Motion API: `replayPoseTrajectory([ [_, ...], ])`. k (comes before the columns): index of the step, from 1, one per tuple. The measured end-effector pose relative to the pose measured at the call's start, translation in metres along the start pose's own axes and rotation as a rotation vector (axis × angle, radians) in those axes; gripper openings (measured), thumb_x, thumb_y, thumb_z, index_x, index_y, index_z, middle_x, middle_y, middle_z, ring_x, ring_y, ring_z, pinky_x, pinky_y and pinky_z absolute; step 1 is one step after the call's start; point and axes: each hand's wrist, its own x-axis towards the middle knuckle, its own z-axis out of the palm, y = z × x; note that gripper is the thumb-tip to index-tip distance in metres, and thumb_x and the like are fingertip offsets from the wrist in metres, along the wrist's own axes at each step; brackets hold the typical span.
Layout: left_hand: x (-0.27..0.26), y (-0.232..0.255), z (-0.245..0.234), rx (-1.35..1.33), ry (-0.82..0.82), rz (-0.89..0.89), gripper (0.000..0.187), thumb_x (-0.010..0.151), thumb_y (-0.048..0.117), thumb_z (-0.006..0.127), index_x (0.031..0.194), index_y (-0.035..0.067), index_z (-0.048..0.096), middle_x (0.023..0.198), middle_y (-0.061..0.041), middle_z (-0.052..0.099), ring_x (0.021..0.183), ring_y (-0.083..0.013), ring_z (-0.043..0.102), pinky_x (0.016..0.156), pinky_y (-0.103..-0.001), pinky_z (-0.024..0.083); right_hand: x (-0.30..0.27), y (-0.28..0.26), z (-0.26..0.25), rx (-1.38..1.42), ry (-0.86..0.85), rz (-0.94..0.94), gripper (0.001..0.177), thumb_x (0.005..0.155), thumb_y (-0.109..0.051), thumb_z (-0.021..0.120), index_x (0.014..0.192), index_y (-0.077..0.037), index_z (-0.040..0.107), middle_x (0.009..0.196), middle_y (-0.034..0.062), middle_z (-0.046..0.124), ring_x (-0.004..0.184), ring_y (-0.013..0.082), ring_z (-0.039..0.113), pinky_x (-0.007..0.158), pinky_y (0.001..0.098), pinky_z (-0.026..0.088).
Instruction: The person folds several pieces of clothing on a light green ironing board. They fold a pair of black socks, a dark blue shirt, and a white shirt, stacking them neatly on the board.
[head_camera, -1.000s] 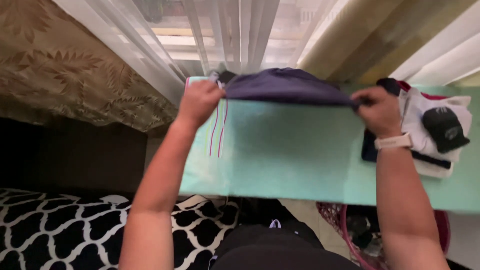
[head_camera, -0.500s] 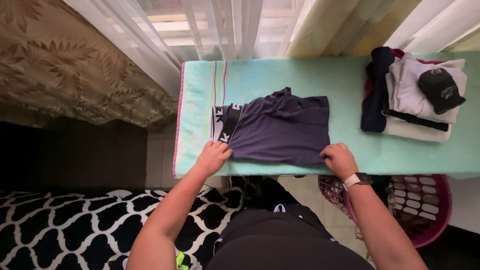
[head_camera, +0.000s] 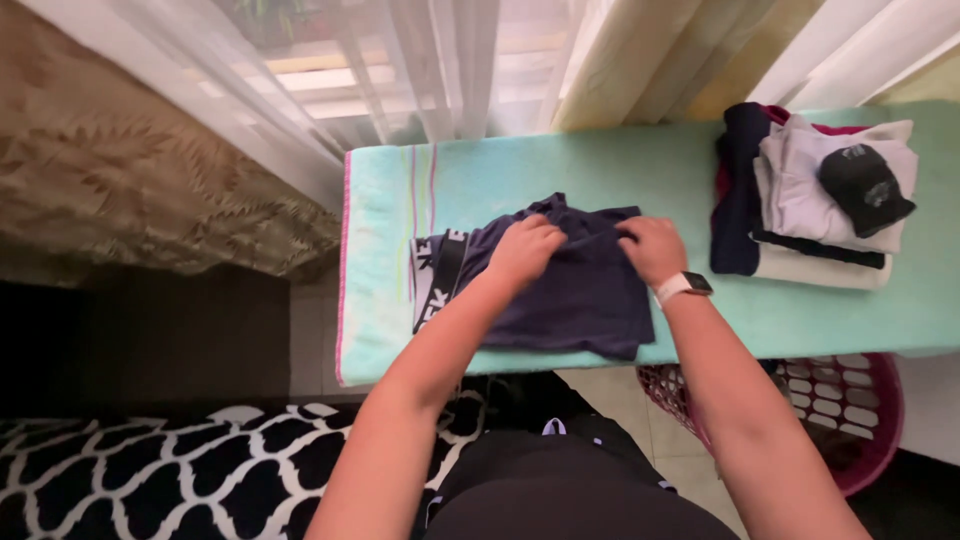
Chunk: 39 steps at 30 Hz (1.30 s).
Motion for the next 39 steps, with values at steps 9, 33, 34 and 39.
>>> replayPoseTrajectory([
  [9, 0.036, -0.023, 0.058, 0.090, -0.680, -0.071, 0.027, 0.092, 0.018, 0.047, 0.106, 0.027, 0.068, 0.096, -0.003, 0.066, 0.111, -0.0250, 0.052, 0.100, -0.061, 0.038, -0.005, -0.015, -0.021, 0.049, -0.216, 0.095, 0.026, 0.060, -0.038, 0.082, 0.078, -0.024, 0.070, 0.097, -0.0021, 0.067, 0.098, 0.0246, 0.065, 0.089, 0.0363, 0.050],
  [33, 0.045, -0.055, 0.079, -0.112, -0.753, -0.515, 0.021, 0.082, 0.028, 0.064, 0.103, 0.025, 0.061, 0.101, -0.002, 0.062, 0.097, -0.0289, 0.067, 0.080, -0.046, 0.057, -0.004, 0.009, 0.007, 0.569, 0.026, 0.672, 0.034, 0.083, -0.031, 0.076, 0.115, -0.024, 0.066, 0.081, 0.0010, 0.072, 0.083, 0.0209, 0.069, 0.075, 0.0369, 0.054],
  [34, 0.044, -0.051, 0.073, -0.112, -0.754, -0.520, 0.021, 0.082, 0.028, 0.064, 0.103, 0.025, 0.061, 0.101, -0.002, 0.062, 0.097, -0.0289, 0.067, 0.080, -0.046, 0.057, -0.005, 0.010, 0.007, 0.570, 0.021, 0.669, 0.034, 0.083, -0.031, 0.076, 0.115, -0.024, 0.066, 0.081, 0.0010, 0.072, 0.083, 0.0209, 0.069, 0.075, 0.0369, 0.054],
  [39, 0.041, -0.022, 0.018, -0.048, -0.160, -0.533, 0.055, 0.086, 0.019, 0.069, 0.137, 0.011, 0.052, 0.137, -0.019, 0.054, 0.118, -0.0348, 0.060, 0.102, -0.046, 0.049, -0.004, -0.005, -0.010, 0.420, 0.278, 0.609, 0.044, 0.083, -0.018, 0.077, 0.123, -0.014, 0.059, 0.101, 0.0107, 0.069, 0.089, 0.0274, 0.069, 0.078, 0.0412, 0.056],
])
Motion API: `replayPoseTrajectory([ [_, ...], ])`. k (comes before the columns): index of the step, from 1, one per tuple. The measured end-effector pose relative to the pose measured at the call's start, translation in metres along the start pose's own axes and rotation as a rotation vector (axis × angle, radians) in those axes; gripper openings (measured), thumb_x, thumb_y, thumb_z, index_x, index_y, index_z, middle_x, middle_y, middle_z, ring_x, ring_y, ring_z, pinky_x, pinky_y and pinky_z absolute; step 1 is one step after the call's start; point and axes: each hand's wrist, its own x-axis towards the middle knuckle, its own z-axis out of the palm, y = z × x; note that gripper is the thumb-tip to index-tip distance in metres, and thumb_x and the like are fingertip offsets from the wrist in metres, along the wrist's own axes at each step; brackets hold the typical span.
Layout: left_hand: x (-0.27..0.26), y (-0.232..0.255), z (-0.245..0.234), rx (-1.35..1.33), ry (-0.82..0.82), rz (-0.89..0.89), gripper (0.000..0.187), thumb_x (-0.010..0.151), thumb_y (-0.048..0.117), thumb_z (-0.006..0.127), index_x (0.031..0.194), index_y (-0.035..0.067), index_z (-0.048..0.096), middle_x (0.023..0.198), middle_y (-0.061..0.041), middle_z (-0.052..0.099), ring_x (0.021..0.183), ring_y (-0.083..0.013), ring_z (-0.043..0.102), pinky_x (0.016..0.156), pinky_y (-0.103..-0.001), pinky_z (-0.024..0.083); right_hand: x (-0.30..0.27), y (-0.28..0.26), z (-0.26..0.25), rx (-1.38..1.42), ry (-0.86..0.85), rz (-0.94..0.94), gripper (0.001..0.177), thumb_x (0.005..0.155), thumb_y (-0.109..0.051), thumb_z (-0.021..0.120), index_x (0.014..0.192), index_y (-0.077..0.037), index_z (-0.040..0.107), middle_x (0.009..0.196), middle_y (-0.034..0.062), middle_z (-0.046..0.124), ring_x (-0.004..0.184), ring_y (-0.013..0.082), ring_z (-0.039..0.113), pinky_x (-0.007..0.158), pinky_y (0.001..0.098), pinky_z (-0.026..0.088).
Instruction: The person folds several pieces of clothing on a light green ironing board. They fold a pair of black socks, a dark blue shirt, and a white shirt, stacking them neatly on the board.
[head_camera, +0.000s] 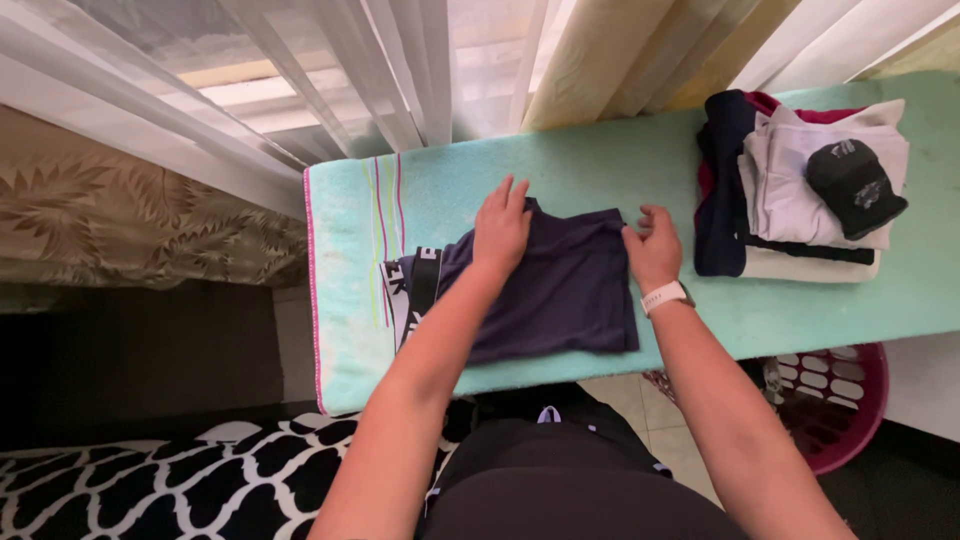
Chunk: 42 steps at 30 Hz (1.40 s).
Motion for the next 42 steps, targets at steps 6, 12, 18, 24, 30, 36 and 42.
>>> replayPoseTrajectory([
  [6, -0.098, 0.011, -0.034, 0.155, 0.094, -0.019, 0.047, 0.100, 0.020, 0.043, 0.146, 0.013, 0.045, 0.156, -0.016, 0.037, 0.139, -0.0313, 0.042, 0.107, -0.050, 0.038, -0.078, -0.057, -0.033, 0.056, -0.248, -0.585, 0.034, 0.076, -0.035, 0.078, 0.097, -0.011, 0.067, 0.088, 0.0115, 0.064, 0.092, 0.0331, 0.064, 0.087, 0.0412, 0.049],
  [12, -0.160, 0.021, -0.053, 0.230, -0.229, -0.243, 0.080, 0.086, 0.054, 0.059, 0.153, 0.017, 0.033, 0.162, -0.013, 0.023, 0.149, -0.0359, 0.018, 0.106, -0.071, 0.026, -0.135, 0.015, 0.005, -0.312, -0.211, -1.007, 0.029, 0.072, -0.024, 0.062, 0.101, -0.026, 0.066, 0.095, -0.0031, 0.063, 0.090, 0.0213, 0.063, 0.072, 0.0358, 0.050],
  [18, -0.178, 0.000, -0.063, 0.282, -0.309, -0.340, 0.077, 0.089, 0.064, 0.047, 0.153, 0.024, 0.031, 0.163, -0.010, 0.021, 0.150, -0.0312, 0.017, 0.111, -0.068, 0.021, -0.123, 0.037, -0.020, -0.449, 0.221, -1.086, 0.011, 0.094, -0.028, 0.061, 0.083, -0.029, 0.065, 0.093, -0.0050, 0.062, 0.084, 0.0212, 0.061, 0.069, 0.0344, 0.048],
  [24, -0.193, -0.019, -0.054, 0.279, -0.163, -0.295, 0.070, 0.088, 0.060, 0.050, 0.146, 0.022, 0.043, 0.159, -0.009, 0.032, 0.148, -0.0252, 0.028, 0.111, -0.063, 0.025, -0.147, 0.044, -0.027, -0.401, -0.089, -0.964, 0.016, 0.076, -0.041, 0.066, 0.073, -0.025, 0.062, 0.072, -0.0041, 0.057, 0.067, 0.0209, 0.060, 0.060, 0.0362, 0.050],
  [30, -0.164, -0.058, -0.057, 0.292, 0.341, -0.155, 0.021, 0.087, 0.028, 0.058, 0.105, 0.022, 0.066, 0.111, -0.003, 0.059, 0.107, -0.0269, 0.057, 0.084, -0.042, 0.050, -0.124, 0.000, -0.013, -0.343, 0.033, -0.791, 0.016, 0.093, -0.039, 0.065, 0.090, -0.024, 0.070, 0.085, 0.0009, 0.063, 0.082, 0.0238, 0.063, 0.074, 0.0352, 0.052],
  [36, -0.096, -0.102, -0.037, 0.337, 0.335, -0.405, 0.044, 0.067, 0.039, 0.078, 0.105, 0.019, 0.067, 0.111, -0.007, 0.061, 0.112, -0.0310, 0.057, 0.089, -0.051, 0.048, -0.065, -0.063, 0.030, -0.151, -0.052, -0.568, 0.017, 0.097, -0.025, 0.063, 0.109, -0.015, 0.071, 0.099, 0.0095, 0.066, 0.099, 0.0289, 0.064, 0.085, 0.0381, 0.051],
  [42, -0.078, -0.101, -0.037, 0.325, 0.007, -0.542, 0.027, 0.072, 0.039, 0.078, 0.080, 0.022, 0.060, 0.104, -0.001, 0.059, 0.122, -0.0278, 0.047, 0.097, -0.070, 0.032, -0.008, -0.072, 0.084, -0.279, -0.271, -0.289, 0.053, 0.090, -0.056, 0.064, 0.126, -0.018, 0.061, 0.118, 0.0042, 0.057, 0.117, 0.0235, 0.058, 0.095, 0.0401, 0.051],
])
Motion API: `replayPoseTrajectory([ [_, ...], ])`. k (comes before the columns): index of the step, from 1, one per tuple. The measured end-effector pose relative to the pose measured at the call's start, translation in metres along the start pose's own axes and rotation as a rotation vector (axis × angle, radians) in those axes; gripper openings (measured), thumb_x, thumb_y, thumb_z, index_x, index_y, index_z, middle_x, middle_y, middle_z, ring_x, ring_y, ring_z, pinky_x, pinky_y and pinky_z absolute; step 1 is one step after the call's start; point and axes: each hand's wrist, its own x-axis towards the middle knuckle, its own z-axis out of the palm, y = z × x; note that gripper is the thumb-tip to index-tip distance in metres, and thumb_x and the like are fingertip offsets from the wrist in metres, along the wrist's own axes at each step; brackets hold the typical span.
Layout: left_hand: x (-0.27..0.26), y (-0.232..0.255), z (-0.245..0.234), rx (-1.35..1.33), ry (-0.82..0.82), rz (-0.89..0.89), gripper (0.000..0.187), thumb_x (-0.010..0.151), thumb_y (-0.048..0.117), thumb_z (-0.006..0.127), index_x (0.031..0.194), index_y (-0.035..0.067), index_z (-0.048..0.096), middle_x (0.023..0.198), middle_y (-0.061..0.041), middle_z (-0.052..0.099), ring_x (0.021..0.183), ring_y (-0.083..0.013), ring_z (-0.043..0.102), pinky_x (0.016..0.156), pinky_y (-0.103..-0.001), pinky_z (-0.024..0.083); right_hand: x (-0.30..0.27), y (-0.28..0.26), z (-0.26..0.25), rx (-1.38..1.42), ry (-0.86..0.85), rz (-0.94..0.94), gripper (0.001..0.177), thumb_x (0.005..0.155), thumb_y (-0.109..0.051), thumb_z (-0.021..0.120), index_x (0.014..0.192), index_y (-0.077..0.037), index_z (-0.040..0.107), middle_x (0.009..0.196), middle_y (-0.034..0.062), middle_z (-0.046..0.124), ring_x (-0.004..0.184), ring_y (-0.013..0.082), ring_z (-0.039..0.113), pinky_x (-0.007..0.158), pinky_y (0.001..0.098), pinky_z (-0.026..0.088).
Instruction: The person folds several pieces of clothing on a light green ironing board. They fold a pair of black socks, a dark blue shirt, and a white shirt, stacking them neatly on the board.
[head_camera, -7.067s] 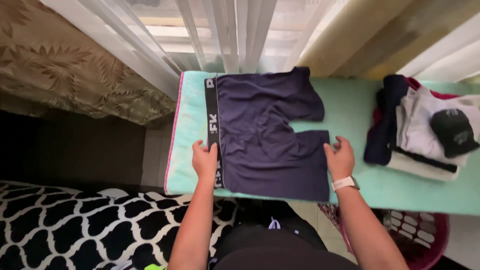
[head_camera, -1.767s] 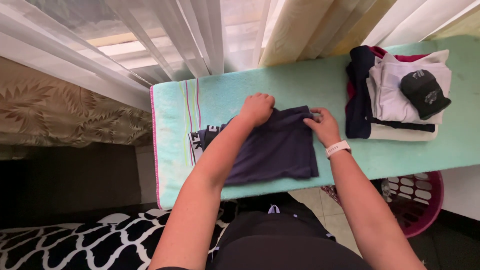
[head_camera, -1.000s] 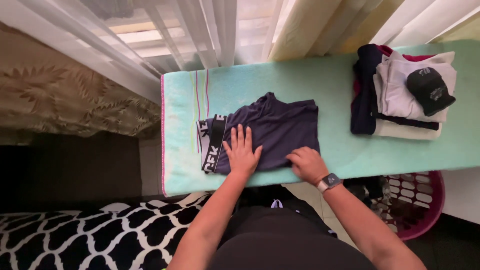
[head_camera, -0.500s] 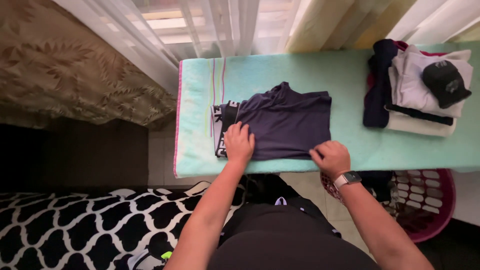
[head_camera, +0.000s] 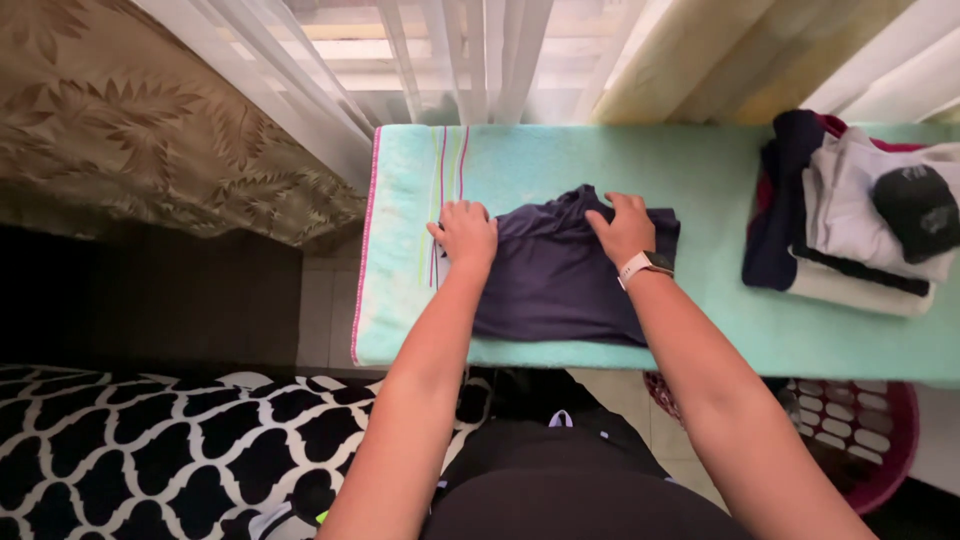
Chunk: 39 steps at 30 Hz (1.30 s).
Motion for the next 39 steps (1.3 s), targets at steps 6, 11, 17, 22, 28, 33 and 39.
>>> replayPoseTrajectory([
  [6, 0.001, -0.023, 0.031, 0.115, 0.359, 0.184, 0.019, 0.081, 0.034, 0.063, 0.074, 0.020, 0.051, 0.075, 0.000, 0.051, 0.086, -0.0225, 0.056, 0.077, -0.047, 0.045, 0.031, 0.033, 0.041, -0.036, 0.063, 0.044, 0.016, 0.094, -0.030, 0.058, 0.101, -0.019, 0.067, 0.093, 0.0082, 0.064, 0.098, 0.0309, 0.065, 0.086, 0.0465, 0.053],
  [11, -0.006, 0.010, -0.004, 0.091, 0.455, 0.187, 0.013, 0.086, 0.028, 0.061, 0.091, 0.018, 0.056, 0.105, -0.005, 0.057, 0.112, -0.0265, 0.055, 0.094, -0.056, 0.041, 0.005, 0.007, 0.034, 0.085, 0.310, -0.129, 0.010, 0.089, -0.019, 0.064, 0.098, -0.014, 0.063, 0.088, 0.0101, 0.058, 0.092, 0.0334, 0.062, 0.082, 0.0438, 0.050],
  [17, -0.022, 0.046, 0.012, -0.194, 0.111, 0.673, 0.034, 0.086, 0.027, 0.060, 0.118, 0.016, 0.057, 0.121, -0.008, 0.060, 0.118, -0.0274, 0.057, 0.097, -0.046, 0.047, -0.018, -0.019, 0.047, -0.060, 0.246, -0.723, 0.030, 0.082, -0.022, 0.068, 0.110, -0.013, 0.066, 0.114, 0.0106, 0.062, 0.111, 0.0290, 0.059, 0.096, 0.0397, 0.047],
  [22, -0.001, 0.060, -0.007, -0.043, -0.389, 0.572, 0.077, 0.082, 0.044, 0.070, 0.149, 0.026, 0.037, 0.144, -0.002, 0.048, 0.136, -0.0257, 0.044, 0.108, -0.058, 0.035, 0.003, -0.019, 0.008, -0.291, 0.048, -0.524, 0.071, 0.079, -0.054, 0.068, 0.140, -0.022, 0.053, 0.141, 0.0023, 0.053, 0.134, 0.0247, 0.042, 0.108, 0.0467, 0.034],
  [28, 0.037, 0.062, 0.026, 0.044, -0.579, 0.634, 0.038, 0.072, 0.050, 0.073, 0.104, 0.031, 0.070, 0.098, 0.003, 0.064, 0.099, -0.0247, 0.067, 0.081, -0.048, 0.056, 0.039, -0.007, 0.007, -0.362, -0.230, -0.548, 0.051, 0.072, -0.058, 0.073, 0.118, -0.037, 0.066, 0.109, -0.0083, 0.060, 0.110, 0.0175, 0.052, 0.093, 0.0359, 0.048],
  [33, 0.050, 0.058, -0.026, -0.190, -0.764, 0.500, 0.039, 0.084, 0.045, 0.065, 0.115, 0.021, 0.062, 0.109, -0.004, 0.068, 0.110, -0.0287, 0.065, 0.093, -0.047, 0.053, 0.052, -0.005, -0.021, 0.015, -0.291, -0.565, 0.040, 0.073, -0.046, 0.078, 0.103, -0.021, 0.071, 0.098, 0.0045, 0.068, 0.102, 0.0272, 0.064, 0.093, 0.0405, 0.051],
  [39, 0.051, 0.027, -0.084, 0.175, -0.848, 0.536, 0.074, 0.062, 0.068, 0.072, 0.118, 0.020, 0.063, 0.112, -0.004, 0.068, 0.113, -0.0254, 0.065, 0.093, -0.048, 0.052, 0.040, 0.007, -0.052, -0.356, -0.546, -0.259, 0.082, 0.058, -0.069, 0.077, 0.127, -0.029, 0.061, 0.113, -0.0001, 0.071, 0.111, 0.0279, 0.066, 0.095, 0.0480, 0.052],
])
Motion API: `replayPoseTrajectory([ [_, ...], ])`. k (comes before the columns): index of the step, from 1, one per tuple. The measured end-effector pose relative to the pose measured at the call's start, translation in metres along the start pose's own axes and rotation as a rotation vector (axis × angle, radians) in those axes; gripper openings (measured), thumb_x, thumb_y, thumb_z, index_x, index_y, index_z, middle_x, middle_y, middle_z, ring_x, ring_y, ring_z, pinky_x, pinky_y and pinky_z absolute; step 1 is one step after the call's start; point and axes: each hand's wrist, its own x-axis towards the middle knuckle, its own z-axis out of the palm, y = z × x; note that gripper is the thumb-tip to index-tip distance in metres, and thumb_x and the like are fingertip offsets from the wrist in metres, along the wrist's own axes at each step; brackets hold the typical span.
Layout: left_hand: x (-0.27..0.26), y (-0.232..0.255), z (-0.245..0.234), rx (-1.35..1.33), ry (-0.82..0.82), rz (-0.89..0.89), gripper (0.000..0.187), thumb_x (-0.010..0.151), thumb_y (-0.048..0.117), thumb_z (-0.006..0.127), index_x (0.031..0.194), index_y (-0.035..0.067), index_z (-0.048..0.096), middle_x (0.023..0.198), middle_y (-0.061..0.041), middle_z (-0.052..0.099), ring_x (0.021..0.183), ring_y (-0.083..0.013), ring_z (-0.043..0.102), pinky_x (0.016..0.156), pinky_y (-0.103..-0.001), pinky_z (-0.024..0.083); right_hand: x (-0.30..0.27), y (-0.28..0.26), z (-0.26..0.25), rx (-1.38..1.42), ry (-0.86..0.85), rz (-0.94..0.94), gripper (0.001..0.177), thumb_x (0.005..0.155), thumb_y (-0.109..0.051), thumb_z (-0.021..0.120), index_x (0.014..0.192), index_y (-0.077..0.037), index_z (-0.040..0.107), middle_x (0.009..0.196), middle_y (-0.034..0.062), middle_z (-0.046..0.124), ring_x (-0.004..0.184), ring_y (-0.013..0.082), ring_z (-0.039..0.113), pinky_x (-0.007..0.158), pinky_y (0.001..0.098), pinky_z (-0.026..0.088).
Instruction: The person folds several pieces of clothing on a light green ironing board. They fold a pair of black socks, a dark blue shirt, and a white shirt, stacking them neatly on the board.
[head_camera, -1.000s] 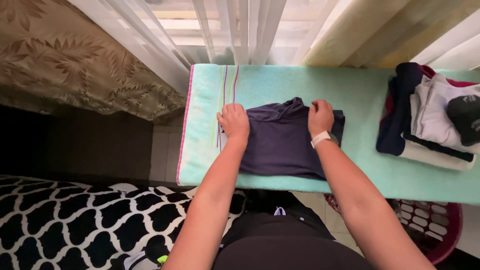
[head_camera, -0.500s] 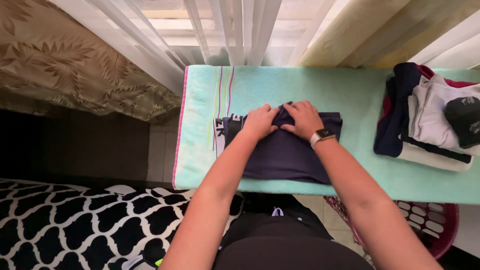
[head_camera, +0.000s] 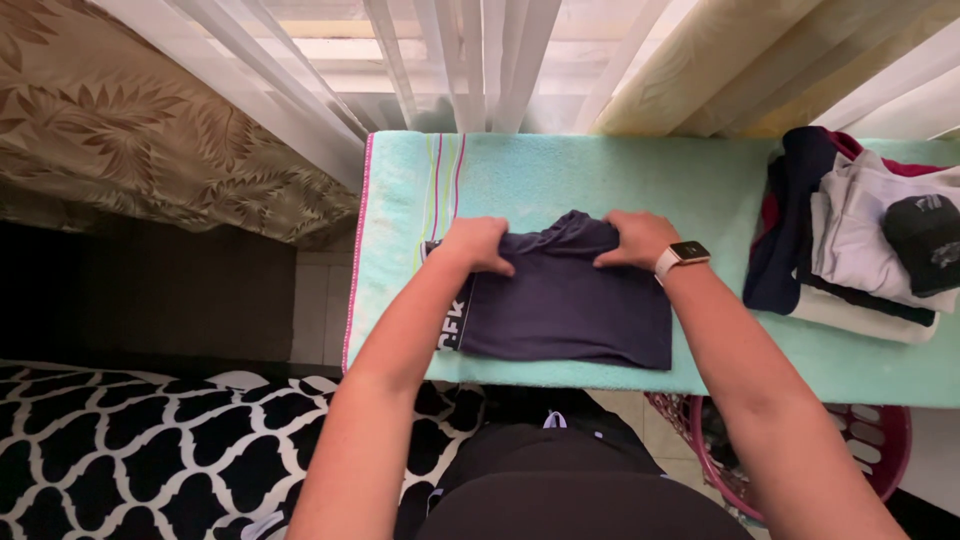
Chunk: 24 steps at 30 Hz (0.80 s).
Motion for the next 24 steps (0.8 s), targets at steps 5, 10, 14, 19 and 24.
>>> replayPoseTrajectory([
  [5, 0.016, -0.038, 0.036, 0.040, -0.089, -0.094, 0.057, 0.061, 0.061, 0.076, 0.109, 0.033, 0.069, 0.104, 0.004, 0.072, 0.107, -0.0221, 0.067, 0.089, -0.046, 0.053, -0.003, 0.031, 0.012, 0.055, -0.132, 0.021, 0.059, 0.058, -0.069, 0.076, 0.102, -0.029, 0.075, 0.096, 0.0006, 0.076, 0.101, 0.0286, 0.069, 0.086, 0.0456, 0.056],
  [10, -0.012, -0.042, -0.025, -0.130, -0.071, -0.045, 0.041, 0.064, 0.047, 0.079, 0.102, 0.032, 0.075, 0.100, -0.004, 0.075, 0.107, -0.0290, 0.069, 0.093, -0.048, 0.054, -0.059, 0.022, -0.071, 0.433, -0.146, 0.036, 0.047, 0.069, -0.052, 0.081, 0.095, -0.013, 0.077, 0.095, 0.0120, 0.077, 0.098, 0.0367, 0.068, 0.084, 0.0470, 0.052],
  [14, -0.038, -0.034, -0.087, 0.041, 0.348, 0.116, 0.024, 0.068, 0.039, 0.074, 0.087, 0.024, 0.070, 0.083, -0.005, 0.069, 0.087, -0.0334, 0.065, 0.073, -0.049, 0.046, -0.086, 0.036, -0.113, 0.430, 0.266, -0.030, 0.034, 0.076, -0.036, 0.080, 0.098, -0.010, 0.075, 0.094, 0.0097, 0.072, 0.092, 0.0276, 0.063, 0.079, 0.0400, 0.045],
  [19, -0.067, -0.018, -0.099, 0.211, 0.997, 0.344, 0.009, 0.075, 0.016, 0.072, 0.077, 0.022, 0.066, 0.084, 0.007, 0.062, 0.101, -0.0211, 0.057, 0.104, -0.058, 0.031, -0.114, 0.056, -0.119, 0.095, 0.834, -0.302, 0.019, 0.082, -0.019, 0.085, 0.099, -0.012, 0.078, 0.091, 0.0062, 0.072, 0.084, 0.0264, 0.065, 0.079, 0.0374, 0.048],
  [24, -0.033, -0.022, 0.007, 0.379, 1.300, 0.500, 0.009, 0.091, 0.019, 0.061, 0.082, 0.019, 0.058, 0.087, -0.005, 0.062, 0.107, -0.0242, 0.058, 0.101, -0.062, 0.034, -0.107, 0.080, -0.010, -0.163, 0.904, -0.266, 0.032, 0.057, -0.025, 0.072, 0.088, -0.034, 0.072, 0.085, -0.0114, 0.069, 0.087, 0.0161, 0.066, 0.077, 0.0356, 0.053],
])
